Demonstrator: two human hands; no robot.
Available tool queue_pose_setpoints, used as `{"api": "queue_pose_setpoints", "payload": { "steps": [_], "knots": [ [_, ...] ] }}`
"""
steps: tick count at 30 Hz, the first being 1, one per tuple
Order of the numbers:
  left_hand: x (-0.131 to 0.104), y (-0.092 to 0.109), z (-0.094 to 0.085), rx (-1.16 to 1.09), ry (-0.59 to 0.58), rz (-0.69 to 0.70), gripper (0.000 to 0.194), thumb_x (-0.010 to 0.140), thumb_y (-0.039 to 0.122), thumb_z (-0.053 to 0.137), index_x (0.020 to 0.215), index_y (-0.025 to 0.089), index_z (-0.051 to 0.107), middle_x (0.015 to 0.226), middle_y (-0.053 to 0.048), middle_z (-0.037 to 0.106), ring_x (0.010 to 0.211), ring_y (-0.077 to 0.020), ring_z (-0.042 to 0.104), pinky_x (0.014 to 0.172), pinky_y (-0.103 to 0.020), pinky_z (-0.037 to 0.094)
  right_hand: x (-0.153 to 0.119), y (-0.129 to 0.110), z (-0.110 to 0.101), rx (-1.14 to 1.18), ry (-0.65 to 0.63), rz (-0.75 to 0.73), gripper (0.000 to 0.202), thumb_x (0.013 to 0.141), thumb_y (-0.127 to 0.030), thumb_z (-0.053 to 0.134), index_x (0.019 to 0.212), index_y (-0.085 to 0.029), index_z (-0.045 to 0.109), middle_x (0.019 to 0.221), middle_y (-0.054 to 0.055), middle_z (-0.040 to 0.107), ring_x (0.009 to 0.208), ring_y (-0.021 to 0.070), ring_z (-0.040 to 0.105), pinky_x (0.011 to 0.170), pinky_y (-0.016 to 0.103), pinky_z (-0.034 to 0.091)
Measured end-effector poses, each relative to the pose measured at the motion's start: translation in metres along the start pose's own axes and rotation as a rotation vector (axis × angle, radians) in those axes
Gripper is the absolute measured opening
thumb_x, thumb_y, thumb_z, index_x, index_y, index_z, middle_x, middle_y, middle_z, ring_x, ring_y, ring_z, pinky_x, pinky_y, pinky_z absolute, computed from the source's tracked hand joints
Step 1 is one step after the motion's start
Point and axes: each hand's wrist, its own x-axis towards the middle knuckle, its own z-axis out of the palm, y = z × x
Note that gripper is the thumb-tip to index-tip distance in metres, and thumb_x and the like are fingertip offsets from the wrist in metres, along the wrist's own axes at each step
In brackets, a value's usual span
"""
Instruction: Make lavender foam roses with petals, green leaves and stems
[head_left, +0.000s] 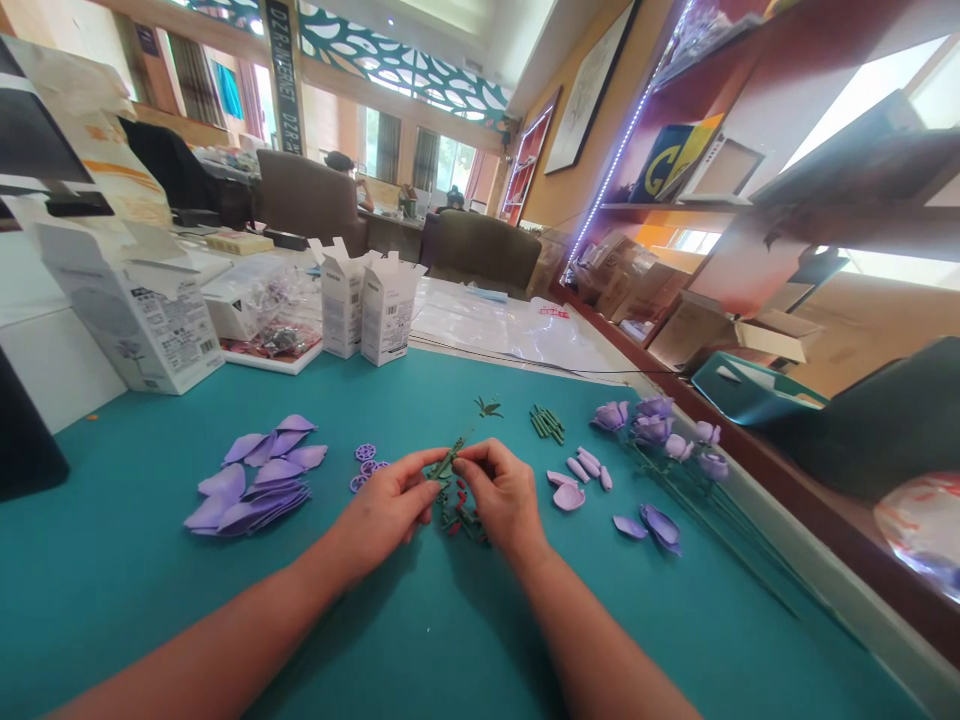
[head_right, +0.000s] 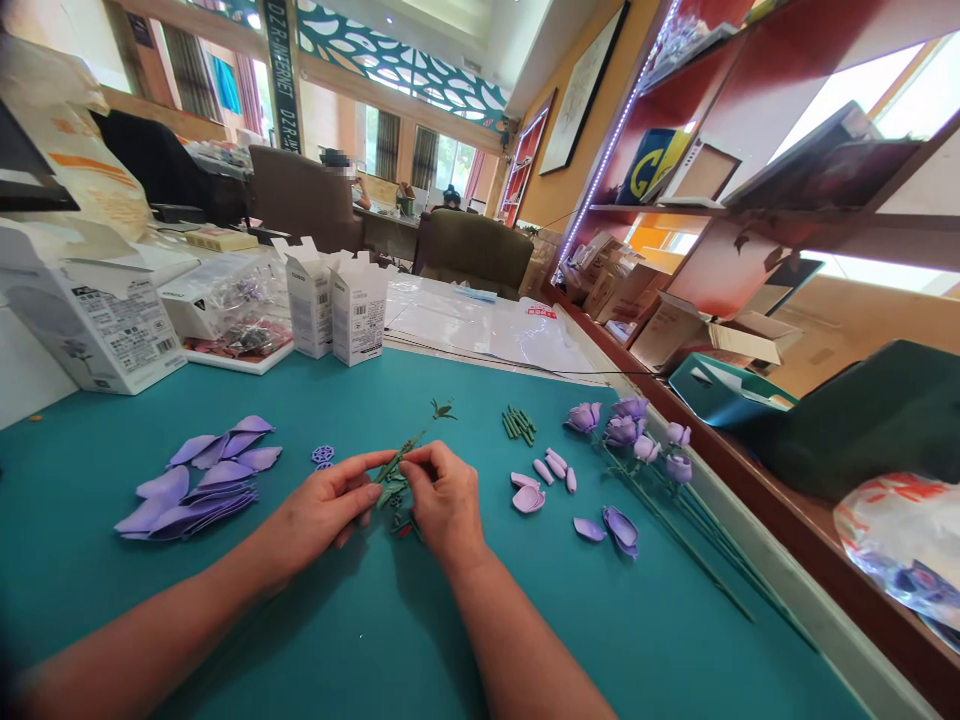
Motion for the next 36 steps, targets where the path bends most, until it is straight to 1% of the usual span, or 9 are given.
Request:
{"api": "queue_pose_setpoints", "payload": {
  "steps": [7,11,17,20,27,31,36],
  "knots": [
    [-0.001,-0.001,0.000,-0.021,0.011,0.006,0.051,0.080,0.030,0.049,0.129,0.014,0.049,0.057,0.006,0.049,0.042,-0.0069,0.039,0.044,-0.021,0.031,-0.001,0.002,0.002,-0.007,-0.005,-0.016,0.012,0.078,-0.029,0.058,0.072,-0.020,0.062,0.060,-0.003,0.060,0.056,0.0121,0.053,0.056,0.023,0.042],
    [-0.003,0.000,0.002,-0.037,0.018,0.020,0.048,0.080,0.026,0.049,0.126,0.014,0.052,0.056,0.005,0.049,0.042,-0.0065,0.039,0.045,-0.020,0.032,-0.002,0.007,0.001,-0.015,-0.005,-0.018,0.014,0.078,-0.032,0.058,0.072,-0.020,0.063,0.062,-0.002,0.062,0.057,0.0130,0.054,0.055,0.024,0.043],
    [-0.003,-0.002,0.002,-0.013,0.011,0.017,0.047,0.081,0.021,0.047,0.127,0.016,0.051,0.057,0.005,0.050,0.042,-0.0065,0.040,0.046,-0.021,0.035,-0.001,0.013,-0.003,-0.032,-0.022,0.007,0.016,0.076,-0.036,0.061,0.074,-0.021,0.066,0.062,0.000,0.065,0.056,0.0144,0.057,0.053,0.025,0.044],
    [-0.004,-0.001,0.001,0.010,0.011,0.021,0.047,0.081,0.022,0.047,0.127,0.016,0.051,0.058,0.005,0.049,0.043,-0.0071,0.041,0.047,-0.021,0.035,0.001,0.015,-0.004,0.008,-0.039,0.029,0.016,0.075,-0.036,0.063,0.075,-0.021,0.067,0.064,0.001,0.066,0.058,0.0149,0.058,0.054,0.025,0.045],
    [-0.005,0.000,-0.001,0.062,0.022,0.096,0.047,0.080,0.022,0.048,0.126,0.015,0.054,0.057,0.004,0.050,0.051,-0.0099,0.044,0.056,-0.024,0.038,0.004,0.018,-0.006,0.197,-0.085,0.127,0.020,0.071,-0.039,0.068,0.075,-0.019,0.067,0.068,0.003,0.069,0.065,0.0179,0.063,0.060,0.029,0.049],
    [-0.006,0.000,0.000,0.050,0.016,0.104,0.048,0.080,0.022,0.048,0.127,0.016,0.054,0.057,0.004,0.050,0.053,-0.0107,0.045,0.059,-0.024,0.039,0.003,0.018,-0.007,0.241,-0.069,0.159,0.020,0.068,-0.038,0.071,0.073,-0.019,0.066,0.066,0.003,0.069,0.064,0.0179,0.063,0.060,0.029,0.049],
    [-0.007,0.001,0.001,0.049,0.026,0.112,0.048,0.080,0.021,0.048,0.127,0.017,0.054,0.058,0.004,0.049,0.055,-0.0108,0.045,0.060,-0.024,0.039,0.002,0.016,-0.006,0.254,-0.065,0.170,0.018,0.068,-0.035,0.072,0.072,-0.019,0.066,0.065,0.002,0.068,0.063,0.0167,0.062,0.060,0.028,0.049]
  ]
}}
